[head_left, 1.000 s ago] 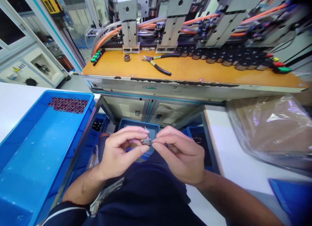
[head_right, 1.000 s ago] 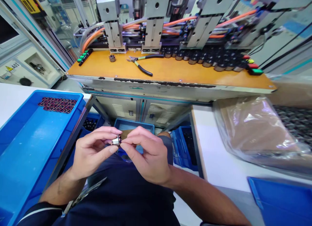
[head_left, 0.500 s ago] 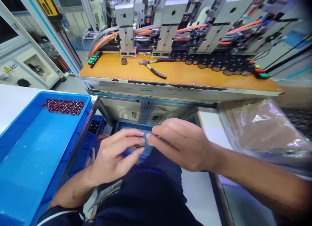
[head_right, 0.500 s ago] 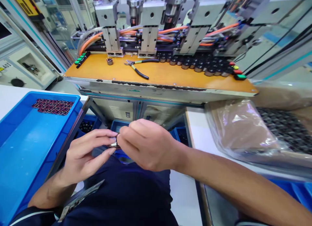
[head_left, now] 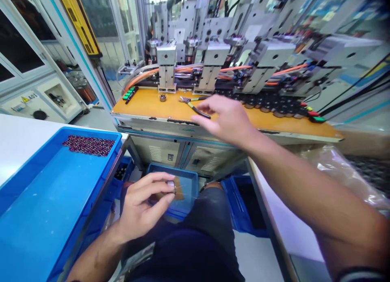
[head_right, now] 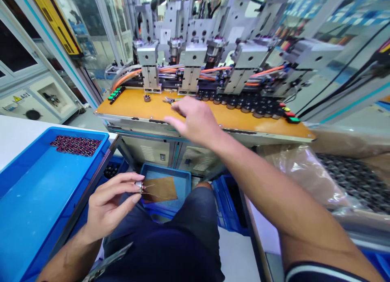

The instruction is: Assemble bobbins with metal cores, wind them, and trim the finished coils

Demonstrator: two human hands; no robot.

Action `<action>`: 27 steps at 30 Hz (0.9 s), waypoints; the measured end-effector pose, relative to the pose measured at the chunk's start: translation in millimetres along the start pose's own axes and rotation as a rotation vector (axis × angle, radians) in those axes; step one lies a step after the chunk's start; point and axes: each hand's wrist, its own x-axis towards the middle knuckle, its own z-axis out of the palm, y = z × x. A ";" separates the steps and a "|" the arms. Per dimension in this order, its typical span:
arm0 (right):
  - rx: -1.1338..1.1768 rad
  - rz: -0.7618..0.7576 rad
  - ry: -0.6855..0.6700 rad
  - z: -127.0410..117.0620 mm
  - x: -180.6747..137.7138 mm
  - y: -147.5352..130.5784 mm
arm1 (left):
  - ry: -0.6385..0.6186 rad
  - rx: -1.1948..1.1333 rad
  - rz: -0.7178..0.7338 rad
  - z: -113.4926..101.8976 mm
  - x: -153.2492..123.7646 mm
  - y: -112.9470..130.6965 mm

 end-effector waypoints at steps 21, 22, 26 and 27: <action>-0.156 -0.075 -0.164 0.9 -69.2 53.0 | 0.251 -0.062 -0.132 -4.0 -4.7 -6.8; -0.131 -0.079 -0.169 1.5 -89.2 36.2 | 0.243 -0.055 -0.128 -3.2 -4.6 -6.9; 0.325 0.067 -0.305 10.1 -161.9 -35.3 | 0.209 -0.034 -0.110 0.2 -3.4 -7.5; 0.467 0.134 -0.347 11.9 -174.7 -50.3 | 0.202 -0.032 -0.104 1.3 -2.7 -7.6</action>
